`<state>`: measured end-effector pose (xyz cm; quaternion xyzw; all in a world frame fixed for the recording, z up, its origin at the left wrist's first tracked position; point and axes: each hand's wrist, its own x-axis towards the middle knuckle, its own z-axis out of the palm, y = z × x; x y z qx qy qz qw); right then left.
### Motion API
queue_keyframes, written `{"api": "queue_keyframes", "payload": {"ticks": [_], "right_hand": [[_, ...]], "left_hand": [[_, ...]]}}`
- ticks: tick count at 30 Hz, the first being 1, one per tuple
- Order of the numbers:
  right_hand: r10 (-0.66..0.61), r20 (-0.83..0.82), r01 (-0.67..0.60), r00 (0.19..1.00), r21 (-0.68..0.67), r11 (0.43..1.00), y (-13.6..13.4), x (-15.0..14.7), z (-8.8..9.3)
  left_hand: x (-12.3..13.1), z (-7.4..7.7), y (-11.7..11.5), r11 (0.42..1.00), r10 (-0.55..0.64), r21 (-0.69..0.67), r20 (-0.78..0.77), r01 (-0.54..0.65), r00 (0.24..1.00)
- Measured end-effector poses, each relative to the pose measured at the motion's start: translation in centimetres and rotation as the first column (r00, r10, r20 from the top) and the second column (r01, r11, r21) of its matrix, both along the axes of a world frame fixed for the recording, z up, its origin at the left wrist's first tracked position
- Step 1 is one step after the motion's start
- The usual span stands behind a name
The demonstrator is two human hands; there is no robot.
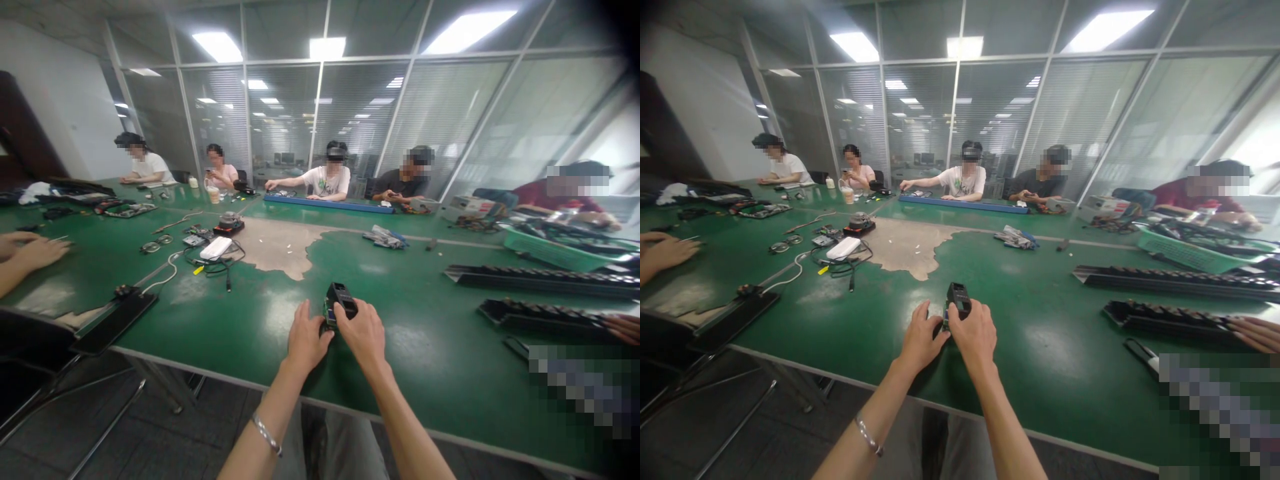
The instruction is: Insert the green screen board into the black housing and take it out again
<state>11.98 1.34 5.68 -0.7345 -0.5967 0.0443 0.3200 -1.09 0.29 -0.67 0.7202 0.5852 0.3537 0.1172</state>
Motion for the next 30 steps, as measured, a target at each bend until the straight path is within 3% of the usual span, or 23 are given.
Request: {"api": "queue_keyframes", "payload": {"ticks": [13,20,30], "right_hand": [[-0.059,0.158,0.066,0.986,-0.038,0.997,-1.0,-2.7,0.3],[-0.071,0.185,0.077,0.980,-0.030,0.997,-1.5,-3.2,-0.5],[-0.054,0.190,0.068,0.980,-0.066,0.996,-2.0,-2.8,-1.8]], "left_hand": [[-0.1,-0.2,0.1,1.000,-0.008,0.002,0.015,0.008,1.000],[-0.2,-0.5,0.4,0.997,-0.023,0.076,-0.016,0.024,1.000],[-0.1,-0.7,0.6,0.998,-0.020,0.054,-0.025,0.021,0.999]]}}
